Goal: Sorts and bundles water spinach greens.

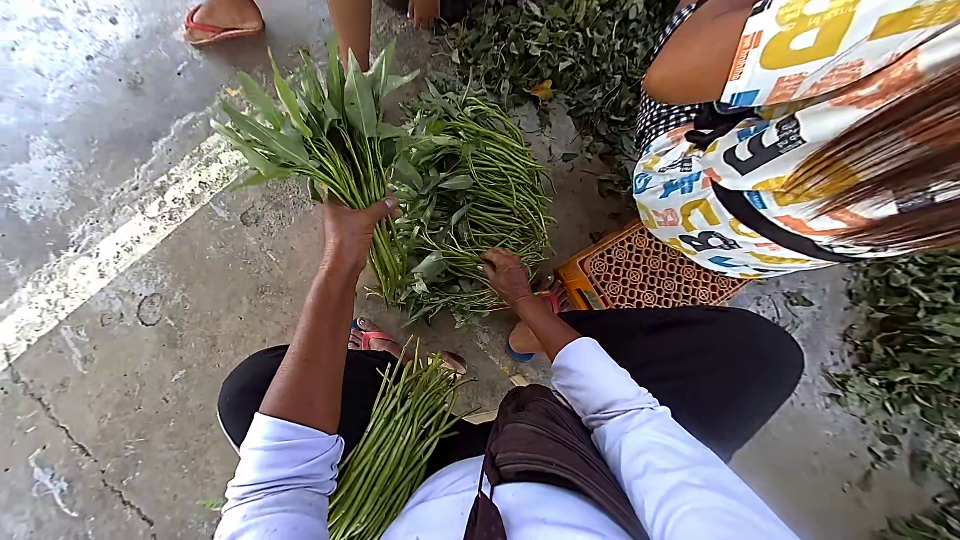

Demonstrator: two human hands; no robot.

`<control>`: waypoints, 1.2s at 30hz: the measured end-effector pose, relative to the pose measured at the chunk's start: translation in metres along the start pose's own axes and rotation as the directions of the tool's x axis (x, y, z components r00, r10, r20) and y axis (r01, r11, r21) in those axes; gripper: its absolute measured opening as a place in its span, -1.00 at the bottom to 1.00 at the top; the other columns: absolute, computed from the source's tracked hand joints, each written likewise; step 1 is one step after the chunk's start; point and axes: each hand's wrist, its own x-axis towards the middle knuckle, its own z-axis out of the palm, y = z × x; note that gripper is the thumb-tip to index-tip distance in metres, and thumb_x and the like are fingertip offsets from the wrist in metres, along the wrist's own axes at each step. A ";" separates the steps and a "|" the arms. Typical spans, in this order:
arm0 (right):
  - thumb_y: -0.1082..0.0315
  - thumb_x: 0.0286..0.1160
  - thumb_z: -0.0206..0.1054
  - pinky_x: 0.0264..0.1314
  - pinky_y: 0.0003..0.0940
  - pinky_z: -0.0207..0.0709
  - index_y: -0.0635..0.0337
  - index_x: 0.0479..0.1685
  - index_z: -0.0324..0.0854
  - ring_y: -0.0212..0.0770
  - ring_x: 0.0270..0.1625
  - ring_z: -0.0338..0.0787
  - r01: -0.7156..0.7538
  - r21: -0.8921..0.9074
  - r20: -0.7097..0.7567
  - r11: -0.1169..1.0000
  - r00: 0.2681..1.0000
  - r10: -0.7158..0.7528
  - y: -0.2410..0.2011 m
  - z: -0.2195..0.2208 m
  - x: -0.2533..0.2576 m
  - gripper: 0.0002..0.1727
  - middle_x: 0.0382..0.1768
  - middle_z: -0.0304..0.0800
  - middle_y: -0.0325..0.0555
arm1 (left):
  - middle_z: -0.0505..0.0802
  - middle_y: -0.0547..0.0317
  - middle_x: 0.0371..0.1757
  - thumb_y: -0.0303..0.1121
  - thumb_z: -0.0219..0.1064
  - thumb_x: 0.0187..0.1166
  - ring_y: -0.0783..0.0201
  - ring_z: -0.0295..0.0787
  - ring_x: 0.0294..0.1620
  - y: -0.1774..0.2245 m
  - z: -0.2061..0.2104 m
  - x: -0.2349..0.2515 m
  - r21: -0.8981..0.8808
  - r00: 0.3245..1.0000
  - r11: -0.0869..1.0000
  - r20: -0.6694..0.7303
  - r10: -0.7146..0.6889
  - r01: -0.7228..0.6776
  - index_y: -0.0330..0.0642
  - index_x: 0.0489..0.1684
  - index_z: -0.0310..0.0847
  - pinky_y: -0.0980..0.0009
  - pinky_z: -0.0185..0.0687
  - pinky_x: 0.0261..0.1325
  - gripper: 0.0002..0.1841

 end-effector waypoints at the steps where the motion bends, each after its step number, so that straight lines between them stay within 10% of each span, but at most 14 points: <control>1: 0.45 0.57 0.38 0.42 0.22 0.54 0.36 0.08 0.80 0.28 0.27 0.78 0.004 0.041 -0.027 0.999 1.000 -0.003 -0.006 -0.009 0.002 -0.77 0.10 0.84 0.27 | 0.91 -0.05 -0.17 -0.73 0.49 0.33 0.11 0.94 -0.30 -0.002 0.003 0.000 -0.030 0.999 0.999 -0.012 -0.036 0.036 -0.34 0.36 0.29 0.26 0.92 -0.16 -0.39; 10: 0.46 0.38 0.52 -0.12 0.11 0.72 0.37 -0.22 0.71 0.12 -0.18 0.81 0.147 0.153 -0.314 0.977 0.945 -0.093 -0.076 -0.041 -0.010 -0.84 -0.17 0.76 0.19 | 0.82 -0.11 -0.08 -0.67 0.41 0.46 0.10 0.87 -0.23 -0.045 0.035 -0.022 -0.265 0.940 0.918 -0.094 -0.328 0.293 -0.28 0.50 0.27 0.21 0.86 -0.11 -0.40; 16: 0.45 0.35 0.54 -0.01 0.09 0.72 0.40 -0.26 0.71 0.12 -0.11 0.82 0.226 0.238 -0.238 0.945 0.957 -0.169 -0.096 -0.025 -0.021 -0.83 -0.19 0.76 0.20 | 0.76 -0.13 0.27 -0.48 0.58 0.40 0.06 0.76 0.21 -0.059 0.039 -0.033 -0.192 0.906 0.887 0.020 -0.423 0.419 -0.24 0.58 0.31 0.06 0.71 0.25 -0.29; 25: 0.36 0.55 0.48 0.08 -0.20 0.71 0.30 -0.03 0.79 -0.18 -0.08 0.81 0.009 0.590 -0.214 0.807 0.966 0.145 -0.077 -0.054 -0.015 -0.81 -0.04 0.83 0.03 | 0.91 -0.12 -0.18 -0.67 0.45 0.43 0.10 0.92 -0.24 -0.057 0.030 -0.016 -0.282 0.947 0.918 -0.075 -0.311 0.279 -0.40 0.33 0.40 0.22 0.87 -0.06 -0.51; 30: 0.35 0.50 0.53 -0.19 -0.15 0.61 0.35 0.34 0.56 -0.09 -0.32 0.69 0.002 0.519 -0.284 0.855 0.944 0.170 -0.085 -0.069 -0.005 -0.52 -0.27 0.73 0.07 | 0.89 -0.16 -0.06 -0.69 0.52 0.35 0.07 0.93 -0.16 -0.059 0.035 -0.018 -0.263 0.952 0.925 -0.063 -0.299 0.273 -0.41 0.40 0.37 0.20 0.89 -0.03 -0.41; 36: 0.33 0.62 0.42 -0.36 -0.22 0.66 0.25 0.26 0.55 -0.11 -0.41 0.69 0.076 0.599 -0.166 0.797 0.986 0.030 -0.109 -0.061 -0.009 -0.66 -0.27 0.72 0.08 | 0.80 0.04 0.18 -0.64 0.61 0.26 0.26 0.78 0.12 -0.055 0.046 -0.042 -0.075 0.972 0.972 0.092 -0.218 0.225 -0.26 0.45 0.43 0.24 0.74 0.21 -0.32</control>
